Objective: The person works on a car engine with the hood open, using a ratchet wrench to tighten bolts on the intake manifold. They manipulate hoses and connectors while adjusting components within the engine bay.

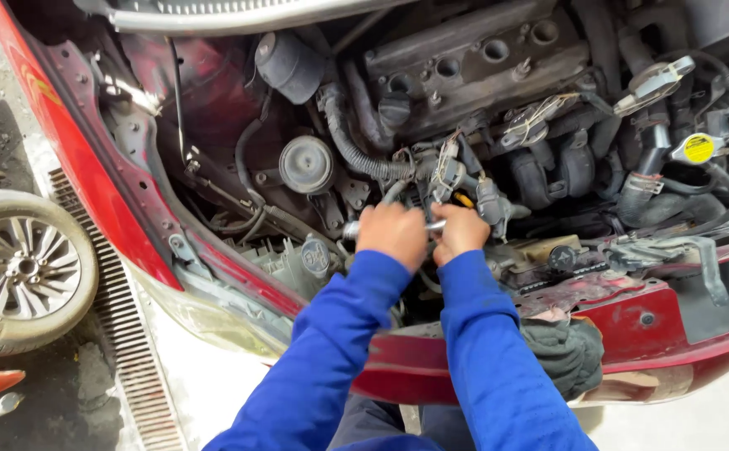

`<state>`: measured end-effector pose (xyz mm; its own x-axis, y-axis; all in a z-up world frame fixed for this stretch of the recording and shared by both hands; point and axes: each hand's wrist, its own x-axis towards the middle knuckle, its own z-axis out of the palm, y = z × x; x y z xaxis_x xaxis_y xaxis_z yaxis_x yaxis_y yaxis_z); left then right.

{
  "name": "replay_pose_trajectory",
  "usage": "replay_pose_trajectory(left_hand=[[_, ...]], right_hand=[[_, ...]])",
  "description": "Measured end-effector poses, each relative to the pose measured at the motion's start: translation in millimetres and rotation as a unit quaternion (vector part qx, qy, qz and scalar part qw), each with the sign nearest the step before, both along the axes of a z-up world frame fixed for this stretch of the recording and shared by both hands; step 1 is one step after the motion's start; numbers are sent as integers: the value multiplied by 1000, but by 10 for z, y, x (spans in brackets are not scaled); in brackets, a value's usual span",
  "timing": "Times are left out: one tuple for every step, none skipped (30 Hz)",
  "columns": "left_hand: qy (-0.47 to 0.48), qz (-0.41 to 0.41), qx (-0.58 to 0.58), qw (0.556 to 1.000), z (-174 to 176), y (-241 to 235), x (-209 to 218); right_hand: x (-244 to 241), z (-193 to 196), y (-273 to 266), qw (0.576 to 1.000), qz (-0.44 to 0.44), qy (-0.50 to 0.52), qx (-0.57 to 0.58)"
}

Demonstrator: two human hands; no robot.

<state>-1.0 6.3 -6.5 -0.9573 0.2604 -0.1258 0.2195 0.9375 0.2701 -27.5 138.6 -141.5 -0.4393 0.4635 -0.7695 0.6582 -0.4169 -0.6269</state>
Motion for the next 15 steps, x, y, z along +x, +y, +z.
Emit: replay_pose_trajectory(left_hand=[[-127, 25, -10, 992, -74, -82, 94], [-129, 23, -9, 991, -102, -67, 115], [-188, 46, 9, 981, -135, -69, 178], [-246, 69, 27, 966, -162, -75, 242], [-242, 67, 29, 968, -166, -80, 195], [-250, 61, 28, 966, -165, -86, 149], [-264, 56, 29, 963, -166, -84, 180], [-265, 56, 31, 962, -233, -63, 208], [-115, 38, 24, 992, -296, -64, 190], [38, 19, 17, 999, -358, -66, 170], [38, 20, 14, 999, -209, 41, 45], [135, -7, 23, 991, -65, 147, -82], [230, -36, 33, 972, 78, 262, -209], [229, -37, 31, 972, 72, 203, -187], [254, -25, 43, 966, 61, 177, -186]], right_hand=[[69, 156, -44, 999, 0, -16, -44], [32, 305, -36, 999, -2, -18, -43], [34, 443, -48, 996, -25, -15, -81], [36, 585, -64, 992, -48, -12, -119], [26, 705, -63, 992, -49, -7, -118], [19, 828, -64, 990, -26, -24, -136], [89, 947, -59, 987, -2, -48, -152], [146, 867, -17, 987, -2, -50, -150], [154, 788, 1, 983, -3, -42, -178], [160, 709, 19, 978, -5, -35, -205], [156, 337, 66, 977, -3, -35, -208], [151, -40, 108, 980, -19, -22, -198], [152, -414, 156, 982, -37, -9, -186], [133, -310, 93, 981, -37, -10, -188], [84, -206, 70, 978, -70, -10, -197]])
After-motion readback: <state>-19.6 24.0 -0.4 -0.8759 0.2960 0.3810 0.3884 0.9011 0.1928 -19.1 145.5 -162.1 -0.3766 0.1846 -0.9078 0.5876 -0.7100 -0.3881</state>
